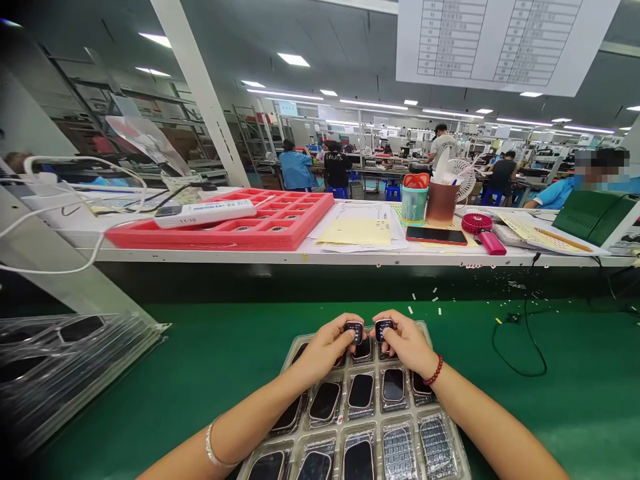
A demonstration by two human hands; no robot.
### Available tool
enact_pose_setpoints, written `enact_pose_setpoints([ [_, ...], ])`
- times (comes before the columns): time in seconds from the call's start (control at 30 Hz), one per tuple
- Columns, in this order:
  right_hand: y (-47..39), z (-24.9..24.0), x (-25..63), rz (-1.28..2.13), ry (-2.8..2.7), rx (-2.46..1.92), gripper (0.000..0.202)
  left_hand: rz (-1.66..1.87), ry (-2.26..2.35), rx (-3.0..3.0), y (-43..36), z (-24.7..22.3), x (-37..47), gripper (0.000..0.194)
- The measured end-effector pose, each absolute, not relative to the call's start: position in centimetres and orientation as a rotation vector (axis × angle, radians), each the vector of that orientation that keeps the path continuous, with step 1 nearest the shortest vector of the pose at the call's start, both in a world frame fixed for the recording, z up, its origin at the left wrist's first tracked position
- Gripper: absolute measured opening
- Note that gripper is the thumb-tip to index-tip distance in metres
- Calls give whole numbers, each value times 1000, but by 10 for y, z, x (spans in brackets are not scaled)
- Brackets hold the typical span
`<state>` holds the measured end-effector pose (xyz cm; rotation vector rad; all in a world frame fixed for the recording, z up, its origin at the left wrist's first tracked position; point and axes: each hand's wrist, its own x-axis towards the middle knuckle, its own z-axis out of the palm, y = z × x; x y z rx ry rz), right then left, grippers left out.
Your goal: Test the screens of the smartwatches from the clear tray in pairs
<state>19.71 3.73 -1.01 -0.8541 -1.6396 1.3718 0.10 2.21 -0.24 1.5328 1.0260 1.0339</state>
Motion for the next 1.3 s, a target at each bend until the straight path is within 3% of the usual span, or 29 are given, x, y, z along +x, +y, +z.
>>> enact_pose_setpoints([
  [0.17,34,-7,196,1392,-1665,-830,34,1079,1048,1507,23,-1,1,30],
  [0.33,34,-9,195,1418,-1695,-782,38,1142,1019,1570,26,-8,1,26],
  [0.47,35,-11,196,1440,-1663,-763,49,1128,1002,1540,25,-10,1,47],
  [0.6,37,-11,197,1474,-1606,-770,32,1069,1012,1481,24,-4,0,35],
  [0.83,38,-11,196,1454,-1570,-809,45,1072,991,1425,22,0,2,59],
  [0.97,39,-13,196,1492,-1557,-825,32,1008,1031,1441,22,-1,1,48],
  [1.3,35,-8,194,1444,-1604,-797,48,1038,988,1503,23,-7,2,47],
])
